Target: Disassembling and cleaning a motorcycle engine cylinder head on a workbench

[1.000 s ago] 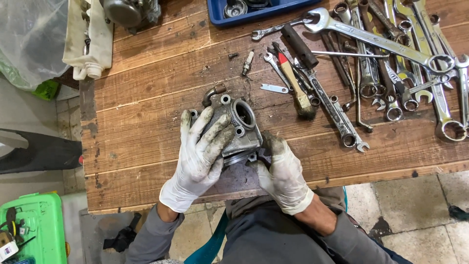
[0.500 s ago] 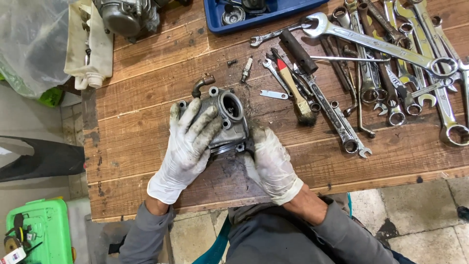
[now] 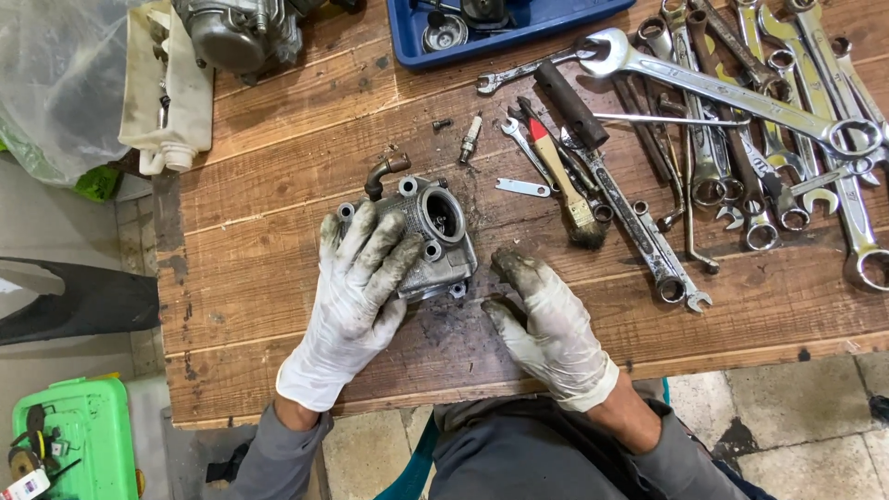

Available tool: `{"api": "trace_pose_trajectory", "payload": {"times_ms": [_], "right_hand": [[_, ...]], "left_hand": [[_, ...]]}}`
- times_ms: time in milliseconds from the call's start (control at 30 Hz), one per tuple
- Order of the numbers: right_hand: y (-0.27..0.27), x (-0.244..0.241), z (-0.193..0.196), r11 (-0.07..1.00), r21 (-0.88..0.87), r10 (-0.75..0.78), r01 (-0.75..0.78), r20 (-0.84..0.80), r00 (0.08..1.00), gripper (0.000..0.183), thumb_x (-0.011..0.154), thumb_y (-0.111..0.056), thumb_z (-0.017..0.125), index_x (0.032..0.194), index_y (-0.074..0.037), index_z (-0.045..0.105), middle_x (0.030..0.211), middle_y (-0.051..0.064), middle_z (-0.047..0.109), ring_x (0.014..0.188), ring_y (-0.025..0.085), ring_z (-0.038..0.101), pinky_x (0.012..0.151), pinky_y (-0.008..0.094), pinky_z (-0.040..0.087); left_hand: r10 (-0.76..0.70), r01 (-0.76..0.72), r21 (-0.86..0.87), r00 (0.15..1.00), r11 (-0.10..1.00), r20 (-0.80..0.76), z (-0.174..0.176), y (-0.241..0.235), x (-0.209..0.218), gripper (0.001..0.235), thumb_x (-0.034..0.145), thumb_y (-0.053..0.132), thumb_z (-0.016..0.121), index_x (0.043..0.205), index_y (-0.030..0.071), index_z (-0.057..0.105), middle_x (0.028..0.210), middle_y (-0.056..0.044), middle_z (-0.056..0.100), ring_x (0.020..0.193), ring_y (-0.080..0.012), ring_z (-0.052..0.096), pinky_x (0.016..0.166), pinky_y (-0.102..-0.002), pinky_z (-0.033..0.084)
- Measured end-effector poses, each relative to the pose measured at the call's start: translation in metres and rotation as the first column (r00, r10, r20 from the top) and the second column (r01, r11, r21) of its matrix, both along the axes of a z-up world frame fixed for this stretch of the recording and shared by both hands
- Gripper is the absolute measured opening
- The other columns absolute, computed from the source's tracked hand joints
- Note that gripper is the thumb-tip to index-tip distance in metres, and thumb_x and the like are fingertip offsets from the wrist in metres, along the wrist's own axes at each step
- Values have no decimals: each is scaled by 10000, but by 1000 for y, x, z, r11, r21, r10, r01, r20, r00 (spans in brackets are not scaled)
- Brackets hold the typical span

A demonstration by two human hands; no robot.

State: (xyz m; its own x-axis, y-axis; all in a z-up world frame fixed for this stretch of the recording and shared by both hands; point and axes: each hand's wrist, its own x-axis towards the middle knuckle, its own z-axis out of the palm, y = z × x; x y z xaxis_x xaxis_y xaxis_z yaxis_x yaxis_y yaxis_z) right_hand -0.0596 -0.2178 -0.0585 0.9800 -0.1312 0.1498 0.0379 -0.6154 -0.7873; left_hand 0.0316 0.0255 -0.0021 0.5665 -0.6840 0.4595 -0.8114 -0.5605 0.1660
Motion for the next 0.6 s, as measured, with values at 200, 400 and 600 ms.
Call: {"api": "trace_pose_trajectory", "payload": {"times_ms": [200, 400, 600], "right_hand": [[-5, 0, 16, 997, -32, 67, -66, 28, 997, 510, 839, -220, 796, 1322, -215, 635, 1143, 68, 677, 1061, 345, 706, 853, 515, 622], [-7, 0, 13, 985, -153, 91, -85, 38, 995, 467, 864, -327, 767, 1311, -287, 635, 1130, -14, 645, 1054, 267, 705, 832, 467, 627], [-15, 5, 14, 964, -6, 256, -266, 300, 919, 415, 964, -127, 677, 1348, -15, 566, 1289, 173, 638, 1190, 353, 639, 1056, 433, 509]], "left_hand": [[164, -181, -171, 980, 968, -113, 1, -10, -25, 853, 919, 452, 756, 1629, 241, 334, 1735, -239, 82, 1579, -548, 68, 1282, -701, 120], [245, -281, -241, 955, 929, -168, -11, -19, -29, 910, 920, 512, 746, 1646, 179, 309, 1718, -306, 62, 1576, -551, 64, 1269, -682, 138], [240, -252, -209, 967, 945, -83, 2, -27, -22, 854, 989, 612, 646, 1624, 126, 343, 1727, -252, 174, 1641, -516, 186, 1360, -733, 207]]}}
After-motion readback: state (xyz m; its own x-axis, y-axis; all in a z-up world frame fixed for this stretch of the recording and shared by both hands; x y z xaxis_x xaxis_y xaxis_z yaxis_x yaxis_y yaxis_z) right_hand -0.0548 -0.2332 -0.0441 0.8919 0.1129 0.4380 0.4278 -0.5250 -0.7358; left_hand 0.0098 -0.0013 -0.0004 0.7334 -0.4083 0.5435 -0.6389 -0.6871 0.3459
